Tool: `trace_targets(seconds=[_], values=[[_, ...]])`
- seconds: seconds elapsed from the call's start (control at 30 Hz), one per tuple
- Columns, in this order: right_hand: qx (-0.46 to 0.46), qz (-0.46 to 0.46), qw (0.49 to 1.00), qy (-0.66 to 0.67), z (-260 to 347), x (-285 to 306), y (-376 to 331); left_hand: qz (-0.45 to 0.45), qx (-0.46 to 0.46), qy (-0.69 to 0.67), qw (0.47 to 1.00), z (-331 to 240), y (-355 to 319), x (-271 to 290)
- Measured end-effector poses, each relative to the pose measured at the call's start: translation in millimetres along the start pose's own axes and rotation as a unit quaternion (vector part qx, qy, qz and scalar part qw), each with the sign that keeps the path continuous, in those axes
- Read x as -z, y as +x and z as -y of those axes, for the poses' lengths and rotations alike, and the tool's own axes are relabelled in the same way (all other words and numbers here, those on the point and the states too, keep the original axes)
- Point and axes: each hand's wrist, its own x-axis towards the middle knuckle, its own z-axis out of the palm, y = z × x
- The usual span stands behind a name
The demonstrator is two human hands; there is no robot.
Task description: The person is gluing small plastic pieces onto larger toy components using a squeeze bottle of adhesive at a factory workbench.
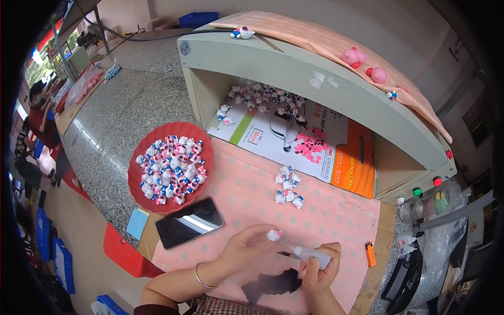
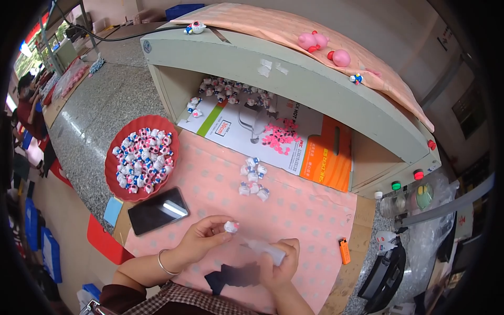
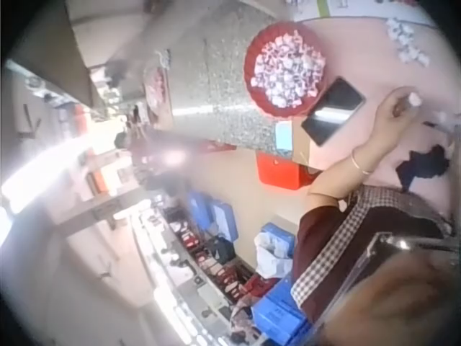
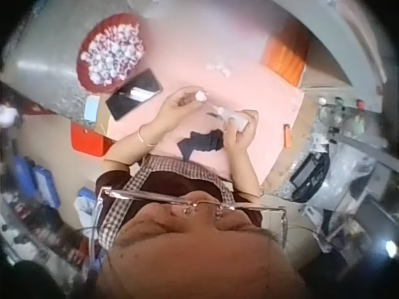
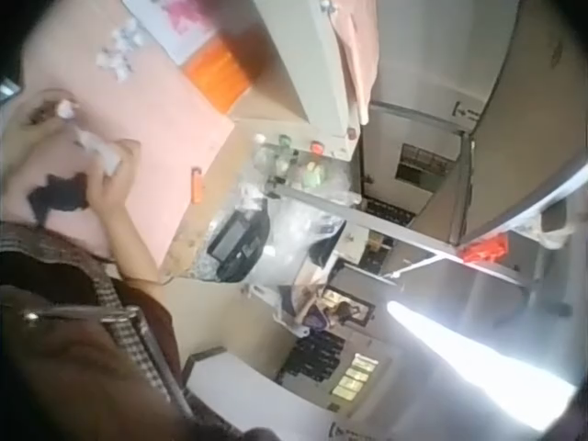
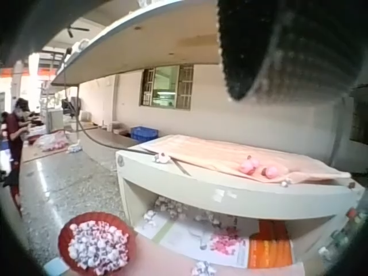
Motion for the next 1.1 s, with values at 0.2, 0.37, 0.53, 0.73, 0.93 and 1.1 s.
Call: trace_targets(seconds=[0.2, 0.37, 0.53, 0.73, 0.93, 1.1], values=[[-0.159, -0.049, 0.975, 0.146, 5.9, 3.1, -3.0, -0.002, 0.013, -0.019, 1.000, -9.2, 1.0, -9.2], [-0.339, -0.149, 0.886, 0.279, 25.6, 12.4, 28.1, 0.005, 0.009, -0.016, 1.000, -8.4, -0.8, -3.4], [-0.368, -0.064, 0.891, 0.260, 3.4, 20.6, 53.7, 0.013, 0.005, -0.055, 0.998, -12.0, -1.0, 0.2], [-0.329, -0.007, 0.942, 0.060, -69.9, -13.4, 113.6, 0.021, -0.002, -0.052, 0.998, -20.9, -4.8, 7.8], [-0.201, 0.081, 0.950, -0.226, -95.5, -33.0, 159.4, 0.007, 0.000, -0.071, 0.997, -28.0, -9.2, 3.4], [-0.154, 0.162, 0.942, -0.250, -91.1, -36.9, 145.7, 0.005, 0.008, -0.052, 0.999, -27.3, -9.9, 16.1]])
